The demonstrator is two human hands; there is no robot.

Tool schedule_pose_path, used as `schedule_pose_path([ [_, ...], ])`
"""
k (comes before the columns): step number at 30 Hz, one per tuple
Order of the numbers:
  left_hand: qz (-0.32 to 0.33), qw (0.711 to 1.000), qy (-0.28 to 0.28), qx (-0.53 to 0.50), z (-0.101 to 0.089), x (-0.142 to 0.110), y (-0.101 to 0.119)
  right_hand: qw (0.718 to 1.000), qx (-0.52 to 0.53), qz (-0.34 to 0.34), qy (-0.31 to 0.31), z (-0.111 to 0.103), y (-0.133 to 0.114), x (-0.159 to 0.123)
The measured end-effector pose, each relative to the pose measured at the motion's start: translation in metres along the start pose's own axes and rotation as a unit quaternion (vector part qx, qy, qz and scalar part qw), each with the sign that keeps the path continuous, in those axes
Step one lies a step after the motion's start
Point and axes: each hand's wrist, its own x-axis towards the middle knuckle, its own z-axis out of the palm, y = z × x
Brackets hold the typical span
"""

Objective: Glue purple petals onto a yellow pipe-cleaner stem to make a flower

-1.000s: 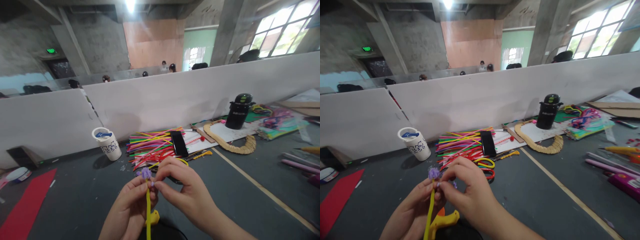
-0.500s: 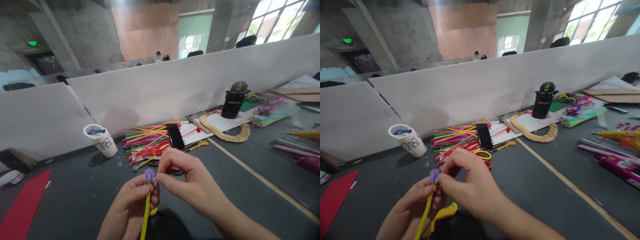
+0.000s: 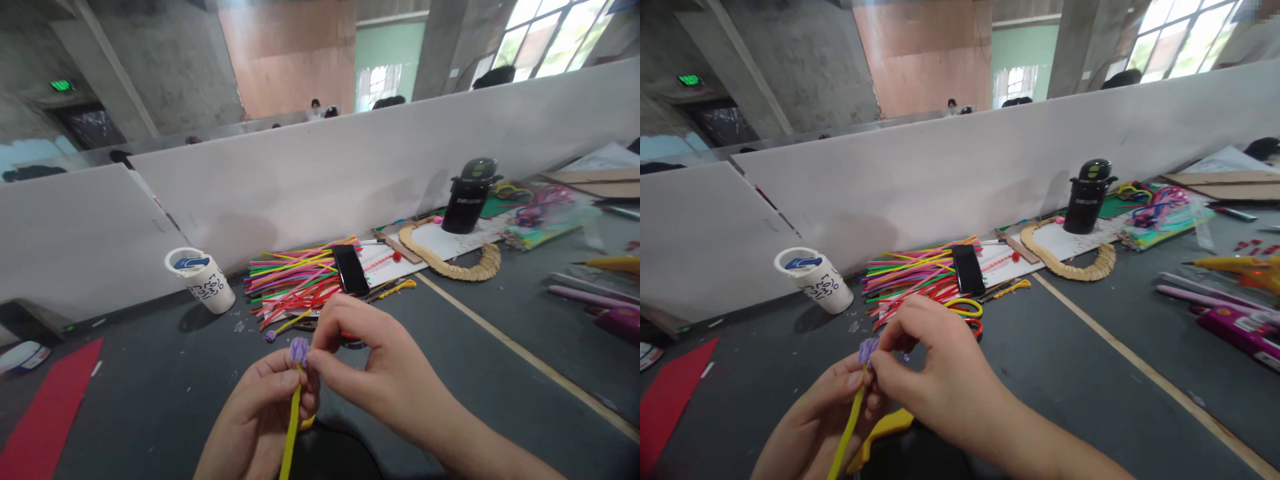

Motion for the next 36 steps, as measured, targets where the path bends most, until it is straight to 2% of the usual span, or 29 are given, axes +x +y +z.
schedule_pose_path([
  [8, 0.018, 0.999, 0.027, 0.027, 0.004, -0.002, 0.0, 0.995, -0.08, -0.051, 0.013, 0.004, 0.001, -0.005],
  [14, 0.01, 0.999, 0.008, 0.03, 0.001, -0.001, 0.0, 0.992, -0.106, -0.066, 0.015, 0.004, 0.001, -0.006],
  [17, 0.005, 1.0, 0.003, 0.01, 0.001, -0.002, 0.002, 0.997, -0.054, -0.051, 0.003, 0.001, -0.001, -0.004],
  [20, 0.011, 0.999, -0.029, -0.008, 0.0, -0.002, 0.003, 1.0, 0.012, -0.021, 0.007, -0.002, -0.003, -0.003],
  [23, 0.014, 0.999, -0.043, -0.002, -0.002, 0.001, 0.003, 1.0, 0.016, 0.017, 0.016, 0.001, -0.004, -0.004],
  [27, 0.025, 0.998, -0.054, 0.01, -0.006, 0.003, 0.0, 0.996, 0.062, 0.063, -0.029, 0.008, -0.002, -0.006],
  [31, 0.004, 0.998, -0.05, 0.029, -0.011, 0.003, -0.002, 0.986, 0.13, 0.092, -0.053, 0.012, -0.002, -0.006],
  [36, 0.007, 0.998, -0.024, 0.056, -0.013, 0.004, -0.002, 0.987, 0.13, 0.085, -0.031, 0.015, -0.003, -0.005],
])
